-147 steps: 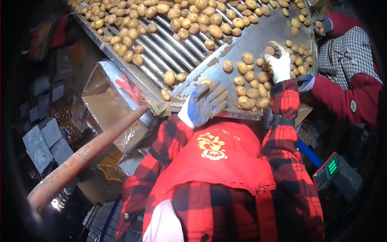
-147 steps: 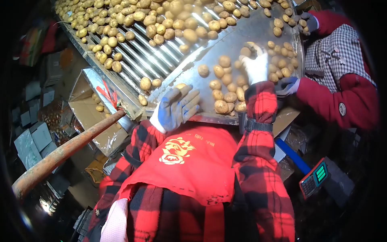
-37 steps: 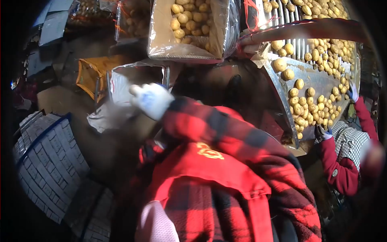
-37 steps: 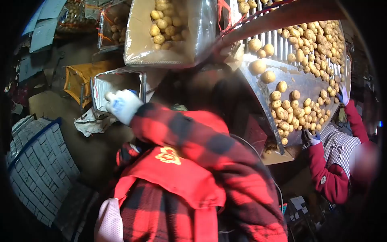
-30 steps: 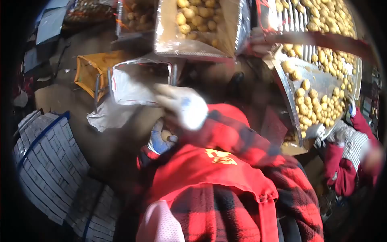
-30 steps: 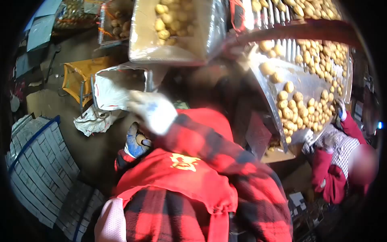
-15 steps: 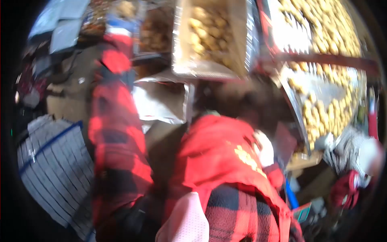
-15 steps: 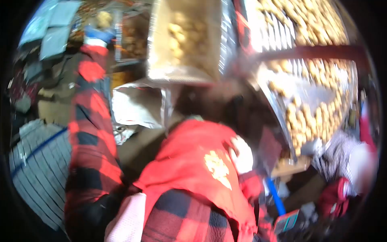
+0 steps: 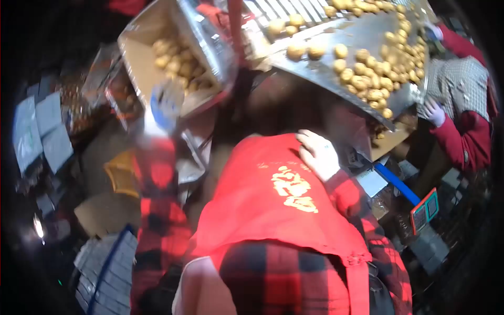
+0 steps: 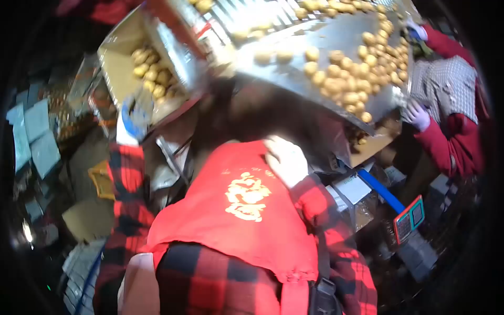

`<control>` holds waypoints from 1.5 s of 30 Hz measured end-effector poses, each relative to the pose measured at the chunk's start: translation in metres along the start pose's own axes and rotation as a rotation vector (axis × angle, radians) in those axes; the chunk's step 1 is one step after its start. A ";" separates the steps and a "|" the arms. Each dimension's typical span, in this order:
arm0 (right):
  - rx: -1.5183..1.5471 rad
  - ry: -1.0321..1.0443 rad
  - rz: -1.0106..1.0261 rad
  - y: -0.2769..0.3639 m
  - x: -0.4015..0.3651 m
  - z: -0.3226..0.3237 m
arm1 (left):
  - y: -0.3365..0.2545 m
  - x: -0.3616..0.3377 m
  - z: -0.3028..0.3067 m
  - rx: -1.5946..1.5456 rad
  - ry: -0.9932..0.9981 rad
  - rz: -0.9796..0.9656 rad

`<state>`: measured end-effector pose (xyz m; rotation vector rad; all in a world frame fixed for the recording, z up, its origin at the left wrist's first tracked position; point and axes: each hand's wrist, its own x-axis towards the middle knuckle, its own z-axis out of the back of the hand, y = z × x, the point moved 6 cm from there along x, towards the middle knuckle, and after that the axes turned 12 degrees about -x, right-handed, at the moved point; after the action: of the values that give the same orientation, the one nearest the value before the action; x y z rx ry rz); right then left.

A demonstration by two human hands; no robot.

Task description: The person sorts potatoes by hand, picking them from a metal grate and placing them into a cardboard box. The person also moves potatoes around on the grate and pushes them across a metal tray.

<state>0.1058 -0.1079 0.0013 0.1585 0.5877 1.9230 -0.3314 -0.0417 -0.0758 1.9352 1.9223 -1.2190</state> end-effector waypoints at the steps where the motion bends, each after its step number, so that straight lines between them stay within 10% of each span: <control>1: -0.020 -0.181 0.121 0.002 0.009 0.016 | 0.021 -0.009 0.003 -0.063 0.065 0.078; 3: -0.069 -0.269 0.152 0.009 0.038 0.047 | 0.063 -0.007 0.013 1.410 0.456 -0.514; 5: -0.173 -0.530 0.205 0.000 0.067 0.059 | 0.108 -0.046 -0.031 0.289 -0.016 0.187; 11: -0.408 -0.411 0.059 -0.082 0.191 0.034 | 0.204 -0.033 -0.182 0.562 0.362 0.004; 14: -0.297 -0.183 -0.117 -0.122 0.181 0.109 | 0.212 -0.006 -0.215 1.113 0.408 -0.398; 16: -0.210 -0.018 -0.267 -0.154 0.157 0.123 | 0.220 0.009 -0.218 1.254 0.370 -0.358; 18: -0.307 -0.580 -0.233 -0.167 0.135 0.121 | 0.222 0.024 -0.214 1.355 0.372 -0.455; 22: -0.434 -0.296 0.081 -0.136 0.145 0.058 | 0.225 0.027 -0.215 1.392 0.180 -0.529; 26: -0.470 -0.109 -0.122 -0.189 0.157 0.079 | 0.223 0.011 -0.229 1.471 0.223 -0.641; 34: -0.427 -0.287 -0.279 -0.208 0.213 0.193 | 0.227 0.003 -0.235 1.592 0.192 -0.813; 39: -0.535 -0.426 0.144 -0.152 0.293 0.169 | 0.225 0.004 -0.237 1.636 0.254 -0.782; 45: -0.565 -0.261 0.050 -0.195 0.294 0.091 | 0.217 0.000 -0.231 1.635 0.305 -0.712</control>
<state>0.1766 0.2447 -0.0565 0.0594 -0.1421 2.0007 -0.0394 0.0663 -0.0153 1.7706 1.8192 -3.6966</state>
